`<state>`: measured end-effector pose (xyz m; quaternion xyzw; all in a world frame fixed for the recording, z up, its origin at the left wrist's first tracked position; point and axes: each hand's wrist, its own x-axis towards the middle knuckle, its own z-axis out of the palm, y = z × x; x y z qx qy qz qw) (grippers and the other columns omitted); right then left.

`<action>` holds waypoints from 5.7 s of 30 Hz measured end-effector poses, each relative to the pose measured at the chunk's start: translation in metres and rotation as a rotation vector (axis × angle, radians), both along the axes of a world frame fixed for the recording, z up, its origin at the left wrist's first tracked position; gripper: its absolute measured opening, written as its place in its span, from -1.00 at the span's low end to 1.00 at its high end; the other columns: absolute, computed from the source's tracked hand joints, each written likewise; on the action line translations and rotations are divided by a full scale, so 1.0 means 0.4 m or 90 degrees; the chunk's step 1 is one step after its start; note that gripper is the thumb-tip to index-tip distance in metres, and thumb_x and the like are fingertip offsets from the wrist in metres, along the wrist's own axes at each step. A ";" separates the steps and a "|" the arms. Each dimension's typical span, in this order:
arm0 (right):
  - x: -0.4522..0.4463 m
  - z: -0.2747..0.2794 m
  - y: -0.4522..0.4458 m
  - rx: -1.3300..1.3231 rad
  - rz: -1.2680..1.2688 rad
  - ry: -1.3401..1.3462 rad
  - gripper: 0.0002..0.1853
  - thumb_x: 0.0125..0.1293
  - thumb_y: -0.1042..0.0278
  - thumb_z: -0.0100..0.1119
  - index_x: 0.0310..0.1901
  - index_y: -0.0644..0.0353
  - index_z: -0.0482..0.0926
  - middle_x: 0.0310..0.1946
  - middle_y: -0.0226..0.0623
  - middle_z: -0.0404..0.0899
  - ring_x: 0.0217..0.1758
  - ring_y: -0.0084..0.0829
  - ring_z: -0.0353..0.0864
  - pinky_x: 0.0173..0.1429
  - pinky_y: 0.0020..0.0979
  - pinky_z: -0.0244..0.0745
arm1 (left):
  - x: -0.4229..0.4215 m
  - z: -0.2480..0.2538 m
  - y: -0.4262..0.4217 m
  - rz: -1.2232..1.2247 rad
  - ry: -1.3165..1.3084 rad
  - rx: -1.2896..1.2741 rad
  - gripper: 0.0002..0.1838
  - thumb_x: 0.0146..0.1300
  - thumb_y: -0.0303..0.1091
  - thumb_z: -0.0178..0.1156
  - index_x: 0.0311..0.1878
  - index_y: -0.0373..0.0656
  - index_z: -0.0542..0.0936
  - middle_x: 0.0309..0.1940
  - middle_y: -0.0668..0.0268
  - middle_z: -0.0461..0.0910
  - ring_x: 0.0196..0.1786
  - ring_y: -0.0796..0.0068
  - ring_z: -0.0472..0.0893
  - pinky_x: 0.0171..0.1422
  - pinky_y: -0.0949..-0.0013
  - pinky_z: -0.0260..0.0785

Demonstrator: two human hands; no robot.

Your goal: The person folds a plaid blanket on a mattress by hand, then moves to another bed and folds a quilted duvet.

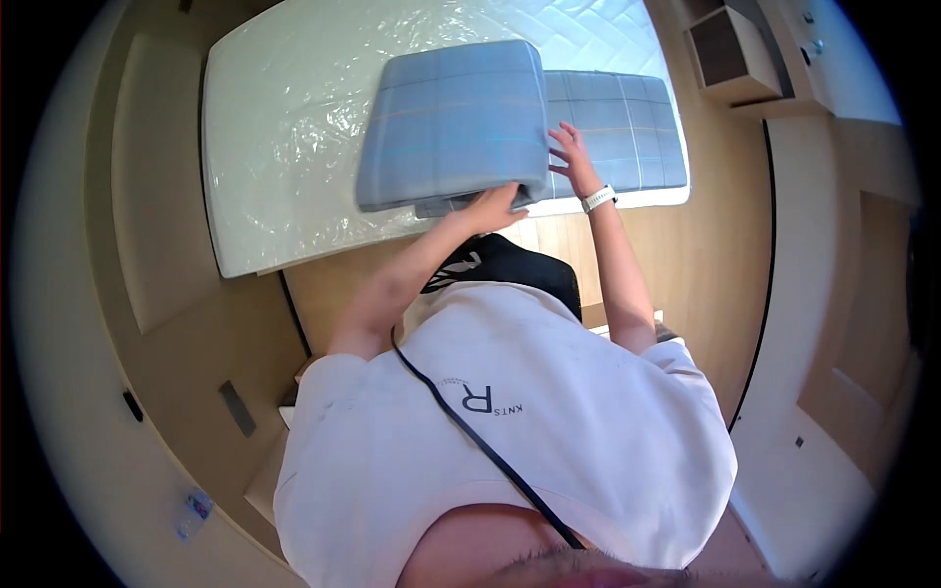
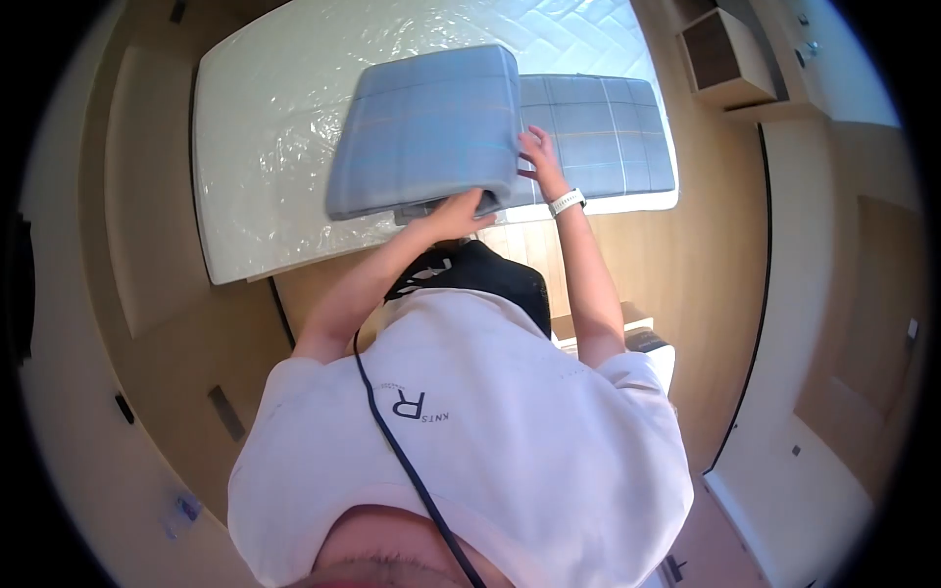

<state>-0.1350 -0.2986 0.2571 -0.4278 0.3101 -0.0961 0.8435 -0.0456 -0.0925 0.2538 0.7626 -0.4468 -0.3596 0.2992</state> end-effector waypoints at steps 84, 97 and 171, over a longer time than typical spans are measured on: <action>-0.502 -0.535 -1.581 -0.471 0.068 0.527 -0.54 0.06 0.16 0.50 -0.13 0.34 0.62 -0.27 -0.35 0.65 -0.26 -0.54 0.56 -0.11 -0.51 0.47 | 0.242 -0.720 -0.151 0.640 -0.086 0.289 0.02 0.02 0.21 0.38 0.33 -0.33 0.18 0.21 -0.14 0.34 0.24 0.06 0.42 0.28 0.16 0.33; -0.556 -0.809 -1.514 -0.385 0.131 0.660 0.10 -0.02 -0.36 0.36 0.28 0.53 0.25 0.26 0.12 0.35 0.34 -0.14 0.33 0.39 -0.25 0.21 | 0.377 -0.820 -0.164 0.828 0.486 0.093 0.09 0.03 0.46 0.19 0.40 -0.27 0.22 0.32 0.13 0.33 0.33 0.24 0.36 0.39 0.20 0.20; 0.313 -0.829 -0.293 -1.117 0.237 0.348 -0.24 0.21 0.03 -0.04 0.44 0.09 0.10 0.52 -0.25 -0.05 0.59 -0.09 -0.20 0.47 0.26 -0.51 | 0.347 -0.787 -0.298 0.142 -0.458 0.200 -0.32 0.29 0.02 0.02 0.46 0.16 0.15 0.55 0.18 -0.19 0.55 -0.11 -0.24 0.36 -0.56 -0.43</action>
